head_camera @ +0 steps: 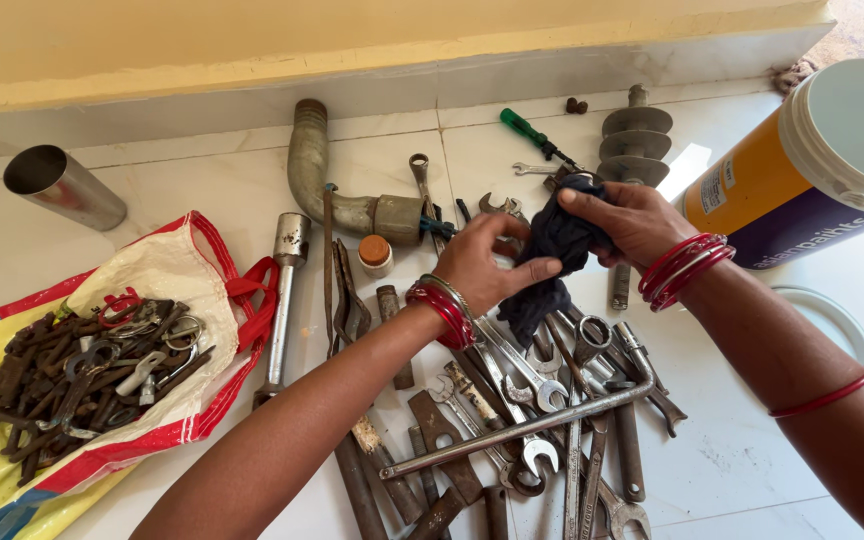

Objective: The person sits on a tiled floor and wipes various metal hardware items, including bolts, nuts, and wrenches, with a dark cloth. They pick up each item individually, wipe it, and place it into a large woven bag.

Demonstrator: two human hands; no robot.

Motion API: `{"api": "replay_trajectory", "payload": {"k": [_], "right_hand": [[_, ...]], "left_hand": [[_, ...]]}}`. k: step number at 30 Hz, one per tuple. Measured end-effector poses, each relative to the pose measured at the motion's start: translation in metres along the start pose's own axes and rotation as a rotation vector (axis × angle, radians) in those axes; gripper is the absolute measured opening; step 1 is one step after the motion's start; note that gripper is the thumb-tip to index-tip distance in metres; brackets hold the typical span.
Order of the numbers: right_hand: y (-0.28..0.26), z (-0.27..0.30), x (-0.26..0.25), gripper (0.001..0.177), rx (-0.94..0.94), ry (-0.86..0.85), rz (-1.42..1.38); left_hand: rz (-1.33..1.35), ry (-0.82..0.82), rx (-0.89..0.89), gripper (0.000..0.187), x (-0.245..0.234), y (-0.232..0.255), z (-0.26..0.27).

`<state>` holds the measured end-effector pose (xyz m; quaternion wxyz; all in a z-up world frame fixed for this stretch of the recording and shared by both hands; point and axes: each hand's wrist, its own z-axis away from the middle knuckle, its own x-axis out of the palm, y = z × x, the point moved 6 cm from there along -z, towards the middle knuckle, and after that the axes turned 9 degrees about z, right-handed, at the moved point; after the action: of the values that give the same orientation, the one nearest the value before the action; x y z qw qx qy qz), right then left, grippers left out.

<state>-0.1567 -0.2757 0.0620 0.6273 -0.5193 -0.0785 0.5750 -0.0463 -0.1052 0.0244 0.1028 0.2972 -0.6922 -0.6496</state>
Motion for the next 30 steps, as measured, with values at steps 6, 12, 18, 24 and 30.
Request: {"api": "replay_trajectory", "payload": {"k": [6, 12, 18, 24, 30], "right_hand": [[-0.007, -0.004, -0.015, 0.077, -0.108, 0.147, 0.4], [0.018, -0.002, -0.013, 0.068, -0.004, 0.037, 0.375], [0.013, 0.002, 0.011, 0.064, -0.262, -0.289, 0.048], [0.004, 0.003, 0.031, 0.048, -0.375, -0.312, 0.163], [0.035, -0.017, 0.002, 0.027, -0.274, -0.153, 0.075]], "left_hand": [[-0.012, 0.046, -0.189, 0.015, -0.021, 0.008, -0.02], [0.49, 0.055, -0.129, 0.012, -0.051, 0.01, -0.033], [0.769, 0.134, -0.261, 0.013, -0.047, 0.031, -0.034], [1.148, 0.078, -0.208, 0.01, -0.041, 0.045, -0.037], [0.77, 0.28, -0.233, 0.014, -0.061, 0.037, -0.04]]}}
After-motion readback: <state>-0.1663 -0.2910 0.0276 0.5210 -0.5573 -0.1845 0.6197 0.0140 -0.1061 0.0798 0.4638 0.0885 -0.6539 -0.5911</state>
